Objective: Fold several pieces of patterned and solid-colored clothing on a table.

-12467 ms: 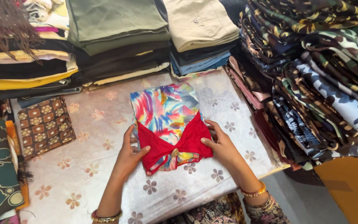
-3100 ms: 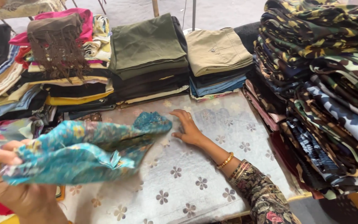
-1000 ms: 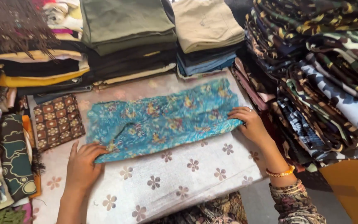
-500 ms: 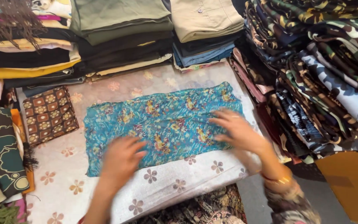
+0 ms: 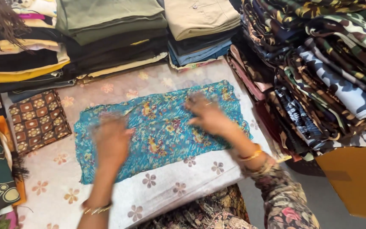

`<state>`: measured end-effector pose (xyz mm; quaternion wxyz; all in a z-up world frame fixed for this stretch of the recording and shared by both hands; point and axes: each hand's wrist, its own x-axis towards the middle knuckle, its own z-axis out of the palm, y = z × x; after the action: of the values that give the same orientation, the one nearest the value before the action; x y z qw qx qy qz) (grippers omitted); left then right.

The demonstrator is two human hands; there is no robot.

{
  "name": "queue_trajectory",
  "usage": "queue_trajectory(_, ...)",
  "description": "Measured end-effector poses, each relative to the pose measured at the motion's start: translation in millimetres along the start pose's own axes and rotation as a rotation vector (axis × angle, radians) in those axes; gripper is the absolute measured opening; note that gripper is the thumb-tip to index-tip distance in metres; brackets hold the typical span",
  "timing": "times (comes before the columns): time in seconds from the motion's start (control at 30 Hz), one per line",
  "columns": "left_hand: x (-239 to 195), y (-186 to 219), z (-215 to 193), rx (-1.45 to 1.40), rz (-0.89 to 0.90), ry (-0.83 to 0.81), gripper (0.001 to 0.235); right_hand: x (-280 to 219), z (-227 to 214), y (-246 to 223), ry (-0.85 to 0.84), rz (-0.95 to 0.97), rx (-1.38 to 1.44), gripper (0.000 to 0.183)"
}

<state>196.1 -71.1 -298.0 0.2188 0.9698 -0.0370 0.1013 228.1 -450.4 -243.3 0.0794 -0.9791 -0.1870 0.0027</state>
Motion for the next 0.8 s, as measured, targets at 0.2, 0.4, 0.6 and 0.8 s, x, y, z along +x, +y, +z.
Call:
queue_trajectory(0.2, 35, 39, 31, 0.079, 0.352, -0.180, 0.058, 34, 25, -12, -0.242, -0.135, 0.143, 0.074)
queue_trajectory(0.4, 39, -16, 2, 0.211, -0.093, -0.160, 0.070, 23, 22, 81, -0.045, 0.363, 0.106, 0.071)
queue_trajectory(0.6, 62, 57, 50, 0.057, 0.312, -0.062, 0.044, 26, 13, -58, 0.166, -0.311, 0.165, 0.062)
queue_trajectory(0.8, 91, 16, 30, 0.133, 0.156, 0.233, 0.055, 60, 5, 42, 0.306, 0.088, 0.154, 0.052)
